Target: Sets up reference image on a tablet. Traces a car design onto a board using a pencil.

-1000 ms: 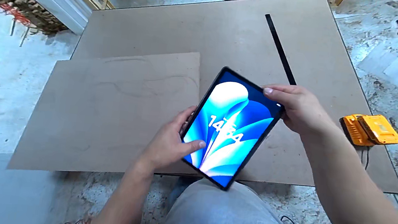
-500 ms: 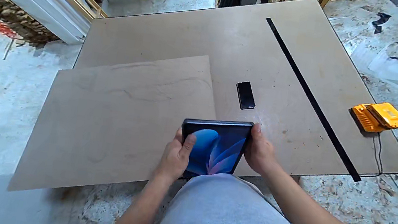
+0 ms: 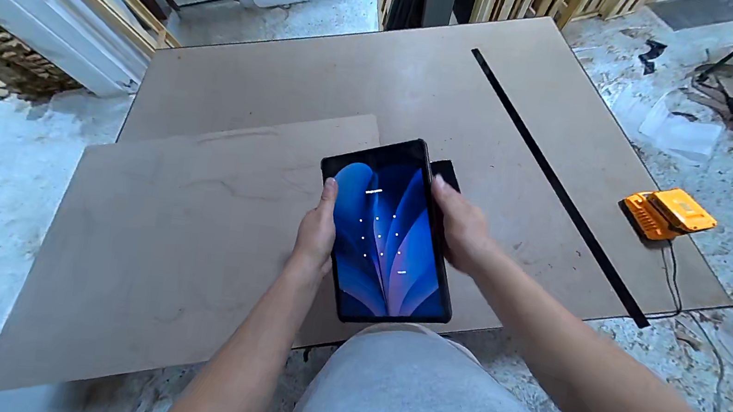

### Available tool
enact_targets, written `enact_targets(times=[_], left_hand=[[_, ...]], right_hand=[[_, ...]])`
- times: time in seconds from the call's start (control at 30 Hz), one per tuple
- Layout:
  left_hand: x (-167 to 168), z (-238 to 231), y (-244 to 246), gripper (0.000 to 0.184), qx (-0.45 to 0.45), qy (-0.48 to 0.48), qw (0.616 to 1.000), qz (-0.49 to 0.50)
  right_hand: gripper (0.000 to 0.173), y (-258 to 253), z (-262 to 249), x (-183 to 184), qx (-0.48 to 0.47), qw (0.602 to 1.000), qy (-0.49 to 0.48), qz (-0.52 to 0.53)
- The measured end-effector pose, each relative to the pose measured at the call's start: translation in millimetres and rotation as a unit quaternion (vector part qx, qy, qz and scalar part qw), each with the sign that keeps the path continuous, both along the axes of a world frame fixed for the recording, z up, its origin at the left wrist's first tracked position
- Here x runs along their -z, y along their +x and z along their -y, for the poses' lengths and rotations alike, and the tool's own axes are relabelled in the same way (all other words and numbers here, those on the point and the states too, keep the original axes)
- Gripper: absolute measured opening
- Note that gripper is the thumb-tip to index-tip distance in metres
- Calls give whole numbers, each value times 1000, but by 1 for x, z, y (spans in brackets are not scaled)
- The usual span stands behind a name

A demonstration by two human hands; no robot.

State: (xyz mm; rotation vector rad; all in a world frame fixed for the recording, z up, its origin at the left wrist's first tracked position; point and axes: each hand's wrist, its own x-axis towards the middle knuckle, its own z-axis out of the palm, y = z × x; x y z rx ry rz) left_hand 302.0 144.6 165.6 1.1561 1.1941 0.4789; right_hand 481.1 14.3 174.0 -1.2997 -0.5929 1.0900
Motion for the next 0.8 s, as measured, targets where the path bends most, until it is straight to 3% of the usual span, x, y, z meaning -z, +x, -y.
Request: enact_targets(times=[0.13,0.23,0.43,0.67,0.8], left_hand=[[-4,23,-22,68,35,97,994,28],[-2,37,-28,78,72,139,988,13],[-3,41,-20,62,56,205,976,-53],[15,64,-38,106,129,248,958,-69],[1,78,-9,121,117,415,889,-153]], right_hand=[[54,-32,33,10,50,999,2,-15],[50,-31,38,15,75,997,10,-23],[47,-32,43,13,69,997,41,4],[48,-28,52,13,111,993,39,-3],[48,-29,56,11,103,994,40,14]])
